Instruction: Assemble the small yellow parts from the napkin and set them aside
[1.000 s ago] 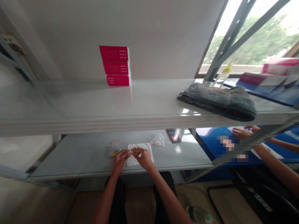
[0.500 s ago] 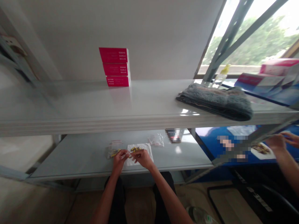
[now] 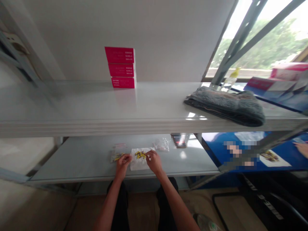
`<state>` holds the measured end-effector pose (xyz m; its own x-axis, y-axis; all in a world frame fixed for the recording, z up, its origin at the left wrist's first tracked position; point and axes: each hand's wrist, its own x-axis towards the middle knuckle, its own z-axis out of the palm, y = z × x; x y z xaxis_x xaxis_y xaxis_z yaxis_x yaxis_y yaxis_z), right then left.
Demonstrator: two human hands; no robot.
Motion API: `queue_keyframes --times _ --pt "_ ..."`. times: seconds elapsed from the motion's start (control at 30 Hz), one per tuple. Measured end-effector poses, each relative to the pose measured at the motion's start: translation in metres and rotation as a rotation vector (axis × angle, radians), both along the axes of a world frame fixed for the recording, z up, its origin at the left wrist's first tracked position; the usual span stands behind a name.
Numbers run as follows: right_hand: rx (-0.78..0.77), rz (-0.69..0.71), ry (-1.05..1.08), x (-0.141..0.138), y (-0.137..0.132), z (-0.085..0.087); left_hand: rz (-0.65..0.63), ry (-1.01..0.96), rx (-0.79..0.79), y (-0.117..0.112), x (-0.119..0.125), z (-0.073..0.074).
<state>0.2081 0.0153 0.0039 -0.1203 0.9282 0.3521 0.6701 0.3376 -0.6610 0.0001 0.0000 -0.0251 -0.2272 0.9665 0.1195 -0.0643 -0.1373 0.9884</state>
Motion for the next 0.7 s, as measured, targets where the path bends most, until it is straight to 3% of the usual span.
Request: queue_keyframes --times 0.13,0.27,0.37,0.53,0.7 --pt "0.045 0.010 -0.193 -0.007 -0.003 -0.011 0.025 0.015 0.002 -0.001 0.002 0.002" --pt "0.024 0.016 -0.235 -0.012 -0.001 -0.015 0.015 0.064 -0.004 -0.003 0.001 0.004" --pt "0.022 0.041 -0.103 -0.011 -0.001 -0.011 0.027 0.095 -0.008 -0.004 0.001 0.005" --pt "0.018 0.147 0.321 -0.013 -0.002 0.011 -0.028 0.161 0.023 -0.004 0.002 0.007" --pt "-0.016 0.260 0.285 -0.022 -0.005 0.028 -0.075 0.200 0.050 -0.002 0.001 0.006"
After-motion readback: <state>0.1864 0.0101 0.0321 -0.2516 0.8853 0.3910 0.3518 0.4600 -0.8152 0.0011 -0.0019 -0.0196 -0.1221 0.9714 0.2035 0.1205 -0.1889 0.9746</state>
